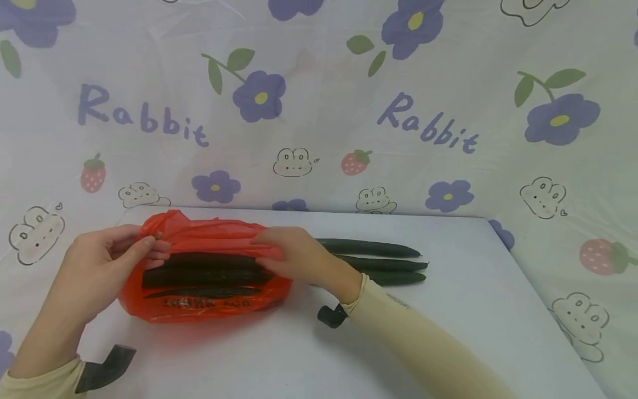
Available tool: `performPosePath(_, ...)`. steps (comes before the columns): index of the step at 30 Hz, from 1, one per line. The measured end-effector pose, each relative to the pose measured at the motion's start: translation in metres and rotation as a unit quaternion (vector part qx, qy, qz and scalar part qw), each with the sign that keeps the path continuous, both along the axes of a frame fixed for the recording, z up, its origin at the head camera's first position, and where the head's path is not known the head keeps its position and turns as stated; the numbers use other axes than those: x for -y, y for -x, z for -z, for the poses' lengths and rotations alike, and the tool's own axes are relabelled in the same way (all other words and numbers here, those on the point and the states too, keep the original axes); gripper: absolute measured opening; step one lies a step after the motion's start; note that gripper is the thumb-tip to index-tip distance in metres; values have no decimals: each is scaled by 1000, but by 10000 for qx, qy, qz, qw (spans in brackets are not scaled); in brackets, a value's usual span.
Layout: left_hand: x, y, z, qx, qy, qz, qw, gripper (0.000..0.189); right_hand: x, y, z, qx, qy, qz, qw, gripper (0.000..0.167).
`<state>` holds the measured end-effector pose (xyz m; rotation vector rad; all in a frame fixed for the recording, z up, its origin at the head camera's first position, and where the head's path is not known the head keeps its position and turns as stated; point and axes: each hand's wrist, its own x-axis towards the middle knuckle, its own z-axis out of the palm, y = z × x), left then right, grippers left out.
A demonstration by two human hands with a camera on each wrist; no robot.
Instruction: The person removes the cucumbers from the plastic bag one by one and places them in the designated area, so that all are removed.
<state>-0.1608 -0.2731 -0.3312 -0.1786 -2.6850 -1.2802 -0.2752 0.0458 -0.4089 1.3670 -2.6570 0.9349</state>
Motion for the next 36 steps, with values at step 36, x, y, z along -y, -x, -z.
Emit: performPosePath(36, -2, 0, 1, 79, 56, 18, 10000, 32, 81, 6, 1, -228, -1184, -316, 9922, 36)
